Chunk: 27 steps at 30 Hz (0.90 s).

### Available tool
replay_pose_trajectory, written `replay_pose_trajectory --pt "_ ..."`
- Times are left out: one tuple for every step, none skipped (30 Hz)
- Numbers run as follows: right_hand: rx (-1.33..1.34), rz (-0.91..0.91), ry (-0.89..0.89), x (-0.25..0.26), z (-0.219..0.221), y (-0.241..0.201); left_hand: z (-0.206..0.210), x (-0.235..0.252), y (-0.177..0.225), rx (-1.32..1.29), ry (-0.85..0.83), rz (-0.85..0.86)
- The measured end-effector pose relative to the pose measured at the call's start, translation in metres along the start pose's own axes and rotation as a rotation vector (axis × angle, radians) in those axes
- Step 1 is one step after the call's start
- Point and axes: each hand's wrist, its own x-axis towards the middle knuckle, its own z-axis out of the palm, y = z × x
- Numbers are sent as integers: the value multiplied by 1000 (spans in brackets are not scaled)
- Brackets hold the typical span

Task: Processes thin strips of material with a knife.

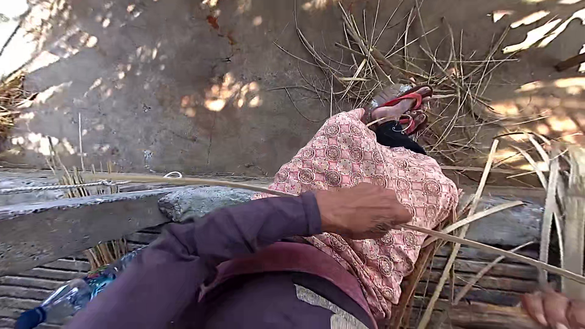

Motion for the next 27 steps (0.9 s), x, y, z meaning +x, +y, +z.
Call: replay_pose_trajectory --pt "39 -27 19 1 -14 2 1 -15 3 -63 -31 -27" --pt "51 -41 33 3 -25 5 1 -31 5 -133 -62 -51" --pt "55 -34 43 4 -30 6 1 -47 7 -212 -88 -76" --pt "67 -12 61 6 -26 7 2 -65 9 -308 -108 -111" --pt "81 17 66 8 -17 9 4 -84 9 -407 -115 -142" --pt "87 51 66 11 -8 14 8 -103 9 -497 -105 -176" --pt "63 89 67 14 3 21 14 -121 9 -561 -85 -215" --pt "53 120 49 16 15 29 21 -137 7 -611 -58 -253" --pt "95 157 7 18 27 38 29 -150 6 -648 -27 -292" --pt "139 197 -32 19 42 47 34 -160 6 -670 2 -330" --pt "174 236 -81 21 59 56 38 -165 7 -677 32 -366" --pt "198 277 -131 21 75 63 40 -166 10 -686 66 -400" --pt "218 319 -174 21 89 70 40 -161 13 -707 99 -430" --pt "220 348 -231 21 101 76 41 -154 16 -734 139 -453" --pt "188 373 -275 21 114 80 41 -144 18 -767 185 -468" --pt "132 394 -303 20 128 82 41 -134 18 -802 229 -469" --pt "47 398 -319 16 141 82 43 -125 16 -823 278 -462" --pt "-64 390 -322 11 154 81 44 -118 13 -847 334 -454" --pt "-185 357 -333 5 163 80 45 -113 11 -873 398 -450" --pt "-297 308 -359 -1 169 81 45 -112 9 -867 452 -442" --pt "-379 285 -393 -8 174 82 45 -112 7 -835 494 -424" --pt "-406 306 -425 -16 180 85 44 -113 5 -781 522 -398" --pt "-396 354 -478 -22 185 90 45 -115 2 -727 536 -378" --pt "-378 414 -544 -28 188 94 46 -117 -1 -687 538 -369" --pt "-360 472 -606 -31 191 99 49 -121 -4 -673 538 -366" --pt "-361 514 -662 -33 194 102 52 -126 -8 -669 538 -370" --pt "-381 532 -714 -33 198 104 55 -133 -11 -671 536 -377"
